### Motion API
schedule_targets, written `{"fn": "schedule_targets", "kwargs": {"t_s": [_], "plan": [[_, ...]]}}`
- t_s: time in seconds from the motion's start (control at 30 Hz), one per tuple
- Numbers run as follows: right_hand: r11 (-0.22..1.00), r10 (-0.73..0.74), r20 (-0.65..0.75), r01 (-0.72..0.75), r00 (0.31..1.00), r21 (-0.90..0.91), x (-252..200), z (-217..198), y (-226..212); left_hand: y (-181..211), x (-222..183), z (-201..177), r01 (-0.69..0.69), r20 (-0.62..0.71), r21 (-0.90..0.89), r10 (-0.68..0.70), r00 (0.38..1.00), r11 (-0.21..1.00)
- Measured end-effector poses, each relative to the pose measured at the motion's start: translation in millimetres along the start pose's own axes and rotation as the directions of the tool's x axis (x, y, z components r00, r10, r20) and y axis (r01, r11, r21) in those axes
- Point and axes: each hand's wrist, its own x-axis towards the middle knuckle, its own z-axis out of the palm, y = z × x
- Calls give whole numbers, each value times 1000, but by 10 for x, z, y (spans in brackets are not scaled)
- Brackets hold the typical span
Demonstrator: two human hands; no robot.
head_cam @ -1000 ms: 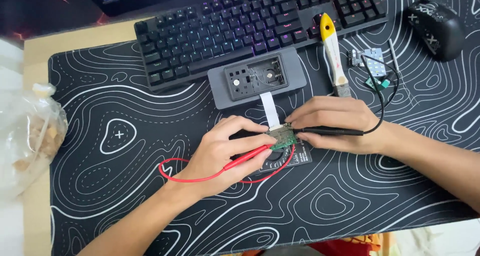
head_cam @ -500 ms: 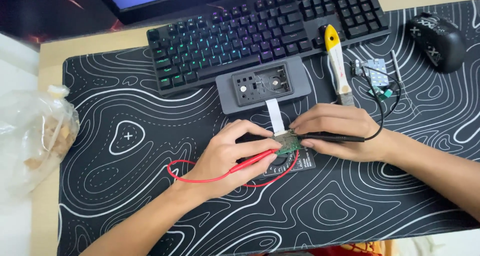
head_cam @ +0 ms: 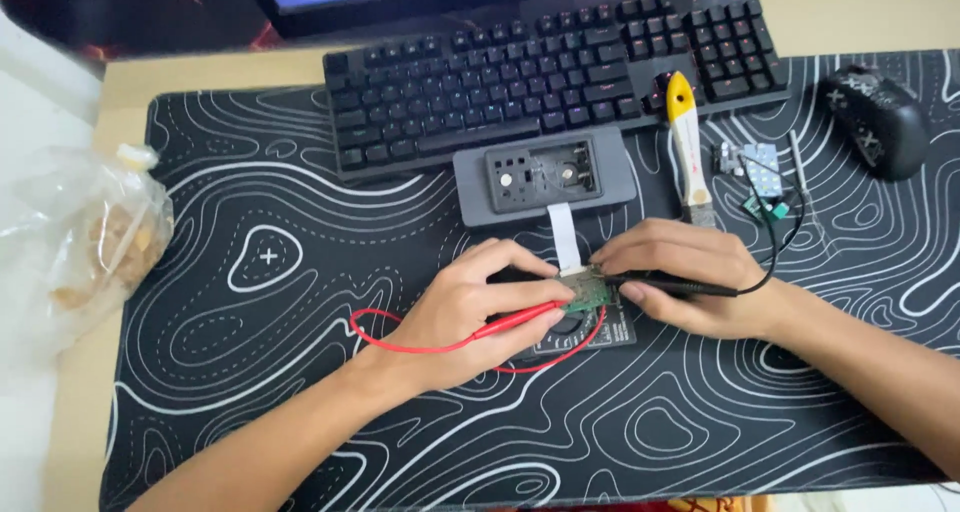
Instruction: Using multimeter probes to test various points on a circuit board connected to a control panel.
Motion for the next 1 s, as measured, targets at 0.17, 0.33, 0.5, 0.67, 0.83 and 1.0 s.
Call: {"fn": "schedule_targets", "kwargs": {"t_s": [0.17, 0.33, 0.5, 0.67, 0.83, 1.0], "plan": [[999, 24, 0, -24, 1000, -22, -18, 12, 10, -18, -12, 13, 0, -6, -5, 0, 1000, 1000], [999, 32, -2, -32, 999, -12, -38, 11, 22, -38, -13, 0, 6, 10, -3, -6, 1000, 1000], [999, 41, -2, -41, 999, -9, -63, 10, 53, -68, -17, 20, -26, -7, 22, 26, 1000, 999], [999, 44, 0, -44, 999, 10, -41, 15, 36, -37, -15, 4, -29, -1, 7, 29, 1000, 1000], [999, 36, 2, -36, 999, 13, -45, 7, 56, -57, -9, 5, -41, -14, 27, 41, 999, 999], [999, 49, 5, -49, 999, -22, -30, -4, -20, -61, -21, 21, -43, -2, 47, 43, 999, 998]]}}
